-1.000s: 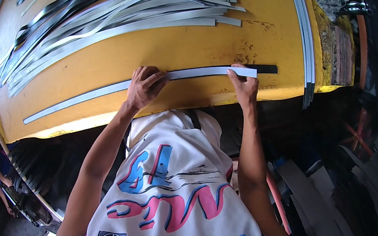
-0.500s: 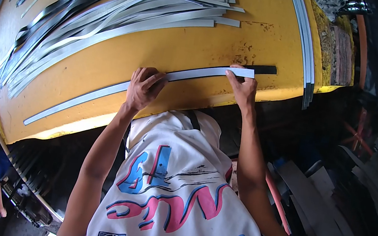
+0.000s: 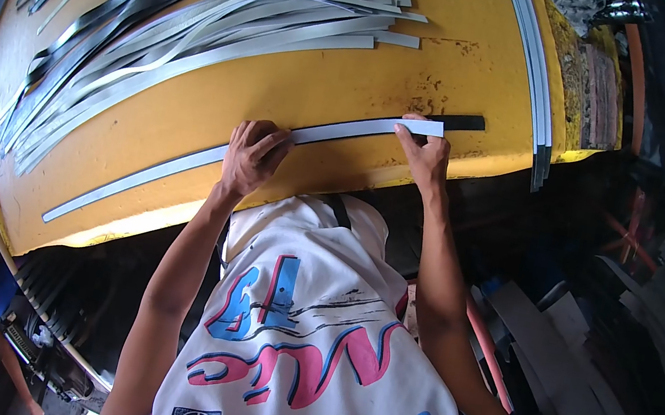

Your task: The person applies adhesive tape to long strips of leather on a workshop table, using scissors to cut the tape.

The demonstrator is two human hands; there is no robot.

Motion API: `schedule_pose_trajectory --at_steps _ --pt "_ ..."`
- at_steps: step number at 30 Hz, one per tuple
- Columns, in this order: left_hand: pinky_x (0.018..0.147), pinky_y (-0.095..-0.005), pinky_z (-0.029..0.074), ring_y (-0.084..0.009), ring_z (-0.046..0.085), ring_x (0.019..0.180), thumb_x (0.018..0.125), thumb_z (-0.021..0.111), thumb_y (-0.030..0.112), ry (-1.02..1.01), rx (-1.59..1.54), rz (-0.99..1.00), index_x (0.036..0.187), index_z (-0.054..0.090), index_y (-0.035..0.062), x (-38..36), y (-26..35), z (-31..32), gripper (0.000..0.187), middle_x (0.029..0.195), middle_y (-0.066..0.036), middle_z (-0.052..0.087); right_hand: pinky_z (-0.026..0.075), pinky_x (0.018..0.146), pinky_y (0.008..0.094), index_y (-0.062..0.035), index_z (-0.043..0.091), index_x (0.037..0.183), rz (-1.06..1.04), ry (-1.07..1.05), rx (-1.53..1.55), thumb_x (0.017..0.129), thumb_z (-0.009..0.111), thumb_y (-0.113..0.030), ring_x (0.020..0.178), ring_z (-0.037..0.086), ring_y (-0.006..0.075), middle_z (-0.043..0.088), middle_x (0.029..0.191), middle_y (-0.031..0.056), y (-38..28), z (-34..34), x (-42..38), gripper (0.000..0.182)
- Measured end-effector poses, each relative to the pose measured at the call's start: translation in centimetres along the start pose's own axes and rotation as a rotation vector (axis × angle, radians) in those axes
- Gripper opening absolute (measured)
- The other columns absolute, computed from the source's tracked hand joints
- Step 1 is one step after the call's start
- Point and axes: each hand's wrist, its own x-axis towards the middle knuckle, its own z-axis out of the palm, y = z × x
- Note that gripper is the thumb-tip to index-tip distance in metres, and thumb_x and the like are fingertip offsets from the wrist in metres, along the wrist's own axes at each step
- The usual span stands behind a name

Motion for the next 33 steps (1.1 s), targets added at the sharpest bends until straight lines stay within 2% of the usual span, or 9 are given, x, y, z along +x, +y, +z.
schedule_pose_trajectory --at_steps 6,9,16,18,22,23,27,29,33 --pt "0.081 -0.0424 0.047 -0.029 0.06 0.093 0.08 0.079 0.012 0.001 0.017 0.0 0.101 0.071 0.0089 -0.2 -0.1 0.1 0.024 0.098 -0.008 0.064 0.048 0.06 0.029 -0.0049 0.073 0.102 -0.01 -0.007 -0.034 0.089 0.077 -0.024 0.064 0.056 0.0125 0.067 0.076 0.0047 0.4 0.0 0.1 0.024" --pt "0.085 -0.0424 0.046 -0.0278 0.06 0.1 0.083 0.078 0.018 -0.041 0.03 -0.031 0.107 0.074 0.0135 -0.6 -0.4 0.2 0.025 0.103 -0.007 0.064 0.049 0.061 0.0293 -0.0059 0.073 0.102 -0.027 0.012 -0.045 0.089 0.077 -0.025 0.064 0.058 0.0127 0.068 0.077 0.005 0.4 0.1 0.1 0.024" --pt "0.083 -0.0426 0.045 -0.0278 0.058 0.096 0.081 0.077 0.012 -0.045 0.075 0.036 0.116 0.074 0.0181 -0.1 0.4 -0.1 0.035 0.101 -0.005 0.061 0.051 0.062 0.0318 -0.0073 0.071 0.099 0.044 -0.004 -0.055 0.087 0.078 -0.024 0.066 0.063 0.0168 0.07 0.08 0.0062 0.7 0.4 0.1 0.022" --pt "0.082 -0.0432 0.045 -0.0275 0.058 0.097 0.08 0.077 0.01 -0.04 0.088 0.034 0.115 0.075 0.0183 -0.3 0.6 0.0 0.037 0.102 -0.005 0.062 0.052 0.064 0.0334 -0.0083 0.071 0.098 -0.021 0.019 -0.05 0.086 0.078 -0.024 0.067 0.065 0.0198 0.071 0.08 0.0068 0.8 0.5 0.1 0.021" --pt "0.103 -0.0478 0.043 -0.0332 0.054 0.128 0.084 0.071 0.011 -0.163 0.182 0.112 0.124 0.072 0.0163 -0.1 1.2 0.0 0.041 0.14 -0.011 0.057 0.053 0.065 0.035 -0.0085 0.071 0.098 0.017 0.007 -0.119 0.085 0.079 -0.023 0.068 0.066 0.0218 0.071 0.081 0.0071 1.0 0.7 0.1 0.021" --pt "0.116 -0.0521 0.032 -0.0343 0.04 0.145 0.09 0.065 0.018 -0.367 0.208 0.122 0.139 0.061 0.0144 0.0 1.4 -0.2 0.05 0.157 -0.011 0.043 0.053 0.065 0.0353 -0.0083 0.071 0.099 0.041 -0.008 -0.117 0.084 0.08 -0.023 0.069 0.066 0.0221 0.071 0.082 0.0073 1.1 0.6 0.2 0.023" --pt "0.121 -0.0522 0.023 -0.0309 0.03 0.15 0.097 0.057 0.026 -0.466 0.206 0.133 0.152 0.044 0.0137 1.9 3.7 3.6 0.058 0.162 -0.007 0.034 0.053 0.066 0.0353 -0.0072 0.07 0.101 0.049 -0.004 -0.117 0.083 0.082 -0.023 0.07 0.067 0.0225 0.072 0.085 0.0084 1.4 0.7 0.0 0.027" --pt "0.122 -0.0546 0.019 -0.0288 0.026 0.152 0.1 0.052 0.035 -0.502 0.212 0.247 0.157 0.033 0.014 4.0 4.9 6.2 0.064 0.164 -0.007 0.03 0.053 0.066 0.0352 -0.0071 0.07 0.102 0.045 -0.008 -0.112 0.082 0.082 -0.024 0.07 0.067 0.0226 0.072 0.086 0.009 1.5 0.7 0.1 0.028" --pt "0.122 -0.0547 0.017 -0.0256 0.025 0.153 0.101 0.051 0.038 -0.464 0.129 0.199 0.158 0.032 0.014 5.5 6.9 7.7 0.065 0.165 -0.004 0.029 0.054 0.067 0.0345 -0.0063 0.07 0.105 0.101 -0.027 -0.115 0.084 0.081 -0.024 0.071 0.067 0.0203 0.073 0.087 0.0091 1.5 0.6 -0.2 0.03"
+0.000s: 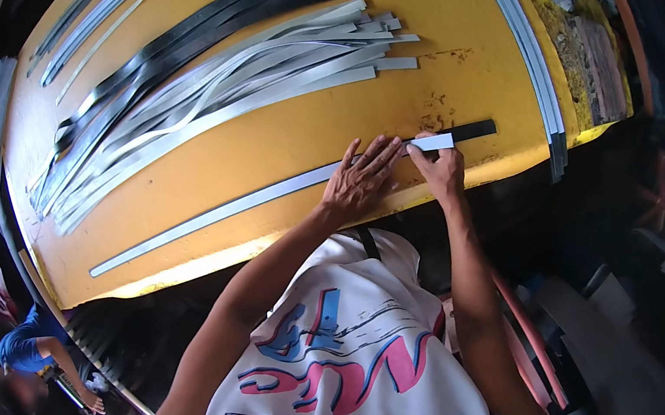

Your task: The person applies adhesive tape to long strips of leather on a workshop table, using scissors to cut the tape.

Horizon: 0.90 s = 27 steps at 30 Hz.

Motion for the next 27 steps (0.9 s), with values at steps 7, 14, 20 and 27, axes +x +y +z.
schedule_pose_trajectory --at_steps 7,14,20,27 --pt "0.122 -0.0583 0.015 -0.027 0.025 0.153 0.099 0.057 0.034 -0.15 0.111 -0.257 0.158 0.033 0.0136 -12.9 -4.9 -4.2 0.067 0.166 -0.004 0.028 0.054 0.068 0.0333 -0.0042 0.07 0.105 -0.003 0.047 0.04 0.084 0.081 -0.024 0.07 0.064 0.0195 0.072 0.087 0.0091 0.0 0.4 -0.1 0.031" --pt "0.121 -0.0591 0.014 -0.0347 0.024 0.152 0.102 0.051 0.033 -0.124 0.196 -0.336 0.158 0.033 0.0094 -22.3 -8.7 -6.3 0.063 0.165 -0.011 0.029 0.049 0.065 0.0278 -0.0039 0.069 0.109 0.077 0.11 0.124 0.086 0.081 -0.021 0.069 0.054 0.0111 0.066 0.084 0.002 -1.3 0.6 -0.9 0.031" --pt "0.121 -0.0559 0.018 -0.0362 0.024 0.152 0.097 0.059 0.033 -0.121 0.049 -0.147 0.156 0.033 0.0044 -15.2 -7.2 -4.6 0.07 0.165 -0.016 0.028 0.054 0.074 0.0301 -0.0036 0.069 0.109 0.058 0.129 0.148 0.087 0.08 -0.02 0.089 0.068 0.0154 0.073 0.099 0.0076 -1.2 0.7 -1.2 0.03" --pt "0.121 -0.0526 0.021 -0.0324 0.026 0.152 0.097 0.06 0.039 -0.098 0.011 0.123 0.158 0.029 0.0049 0.1 -0.6 -0.1 0.077 0.164 -0.016 0.028 0.057 0.077 0.0328 -0.0019 0.068 0.107 0.05 0.124 0.268 0.085 0.079 -0.018 0.086 0.072 0.0224 0.074 0.094 0.0109 -0.5 1.0 -1.0 0.03"
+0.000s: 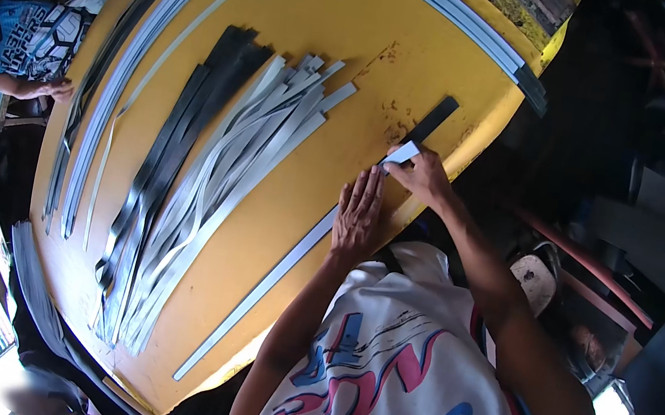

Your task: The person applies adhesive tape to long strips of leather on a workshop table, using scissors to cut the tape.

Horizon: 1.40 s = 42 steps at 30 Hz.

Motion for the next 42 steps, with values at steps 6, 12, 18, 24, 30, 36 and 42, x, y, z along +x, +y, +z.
schedule_pose_trajectory --at_steps 6,12,18,24,30,36,42 --pt "0.12 -0.0497 0.025 -0.0335 0.03 0.15 0.097 0.058 0.044 -0.018 0.011 -0.042 0.156 0.03 0.0011 1.1 0.6 0.0 0.078 0.163 -0.016 0.031 0.056 0.069 0.0305 0.0015 0.068 0.106 0.116 0.055 0.015 0.085 0.078 -0.017 0.076 0.07 0.0173 0.072 0.089 0.0128 -0.3 -3.1 1.2 0.029" --pt "0.122 -0.0512 0.021 -0.0302 0.027 0.152 0.097 0.055 0.05 -0.064 0.012 -0.099 0.157 0.031 0.0058 1.1 0.9 0.1 0.079 0.165 -0.012 0.028 0.056 0.075 0.032 0.0014 0.068 0.106 0.054 0.064 -0.112 0.086 0.079 -0.02 0.08 0.069 0.0195 0.072 0.095 0.0141 -0.4 -6.0 2.6 0.031" --pt "0.122 -0.0523 0.021 -0.0303 0.027 0.152 0.098 0.054 0.049 -0.079 0.032 -0.096 0.157 0.031 0.0068 0.9 0.8 0.0 0.076 0.165 -0.012 0.027 0.057 0.077 0.0336 0.0011 0.069 0.107 0.051 0.057 -0.128 0.087 0.079 -0.023 0.082 0.07 0.0221 0.072 0.099 0.0144 0.2 -5.6 2.8 0.033" --pt "0.121 -0.0526 0.022 -0.0314 0.027 0.152 0.099 0.054 0.046 -0.08 0.034 -0.098 0.158 0.029 0.0072 1.1 0.8 0.0 0.075 0.165 -0.013 0.028 0.057 0.078 0.0337 0.0014 0.069 0.108 0.081 0.048 -0.151 0.087 0.078 -0.023 0.085 0.071 0.0231 0.072 0.101 0.0146 0.8 -5.6 2.8 0.033" --pt "0.121 -0.0528 0.023 -0.032 0.029 0.151 0.099 0.055 0.046 -0.062 0.024 -0.095 0.158 0.03 0.0067 1.0 0.8 0.0 0.075 0.164 -0.013 0.03 0.058 0.079 0.0337 0.0012 0.068 0.11 0.095 0.049 -0.077 0.086 0.078 -0.021 0.086 0.072 0.0232 0.072 0.103 0.0148 1.1 -5.3 2.8 0.034" --pt "0.12 -0.0528 0.024 -0.0323 0.031 0.15 0.098 0.058 0.045 -0.032 0.027 -0.087 0.157 0.032 0.0062 1.1 0.8 0.2 0.076 0.163 -0.013 0.032 0.058 0.08 0.0341 0.0014 0.068 0.111 0.081 0.064 -0.15 0.086 0.078 -0.022 0.088 0.073 0.0238 0.072 0.105 0.0153 1.3 -5.3 2.9 0.035" --pt "0.12 -0.0528 0.025 -0.0318 0.032 0.15 0.097 0.059 0.045 -0.032 0.027 -0.086 0.156 0.033 0.006 1.1 1.0 -0.1 0.075 0.163 -0.013 0.033 0.058 0.08 0.0339 0.0012 0.068 0.111 0.084 0.061 -0.131 0.086 0.078 -0.022 0.088 0.073 0.0236 0.072 0.106 0.0152 1.7 -5.2 2.8 0.036"
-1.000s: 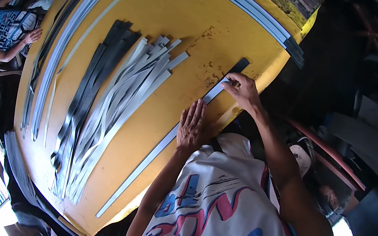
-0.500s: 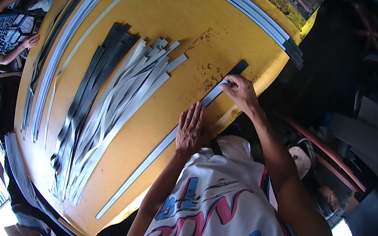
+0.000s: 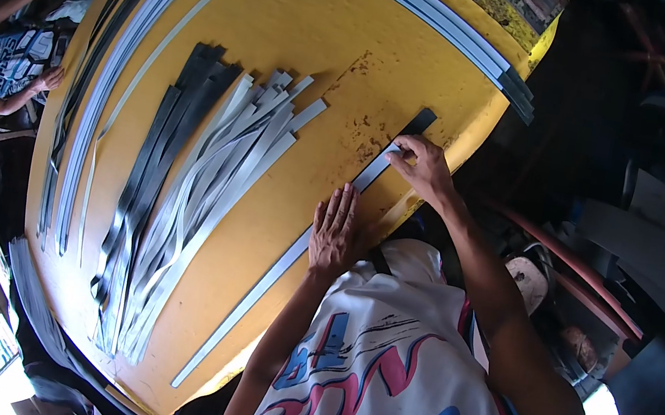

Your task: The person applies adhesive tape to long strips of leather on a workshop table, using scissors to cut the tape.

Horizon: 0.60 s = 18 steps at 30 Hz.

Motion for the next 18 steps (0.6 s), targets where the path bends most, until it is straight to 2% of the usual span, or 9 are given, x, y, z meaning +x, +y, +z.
schedule_pose_trajectory --at_steps 6,8,18 --pt "0.121 -0.0526 0.023 -0.0355 0.029 0.15 0.098 0.058 0.04 0.006 -0.102 -0.037 0.156 0.031 0.003 0.5 0.8 0.2 0.073 0.163 -0.017 0.03 0.058 0.079 0.0336 0.0001 0.068 0.111 -0.04 0.019 -0.037 0.086 0.077 -0.022 0.086 0.073 0.0234 0.072 0.104 0.0147 -0.5 -0.1 -0.1 0.034" --pt "0.121 -0.0519 0.023 -0.0366 0.027 0.151 0.099 0.056 0.036 -0.015 -0.121 0.008 0.157 0.028 0.0013 1.3 1.1 0.3 0.073 0.164 -0.019 0.026 0.058 0.078 0.0339 -0.0002 0.068 0.11 -0.058 0.031 -0.055 0.086 0.077 -0.022 0.085 0.072 0.0236 0.071 0.102 0.014 -0.3 0.0 0.0 0.033" --pt "0.123 -0.0504 0.02 -0.0329 0.023 0.153 0.095 0.054 0.031 -0.042 -0.137 0.055 0.158 0.024 0.0012 5.1 2.3 0.3 0.076 0.166 -0.017 0.022 0.058 0.078 0.0342 -0.0014 0.067 0.108 -0.062 0.024 -0.005 0.086 0.078 -0.021 0.084 0.072 0.0234 0.07 0.101 0.013 -0.6 0.0 -0.2 0.031"
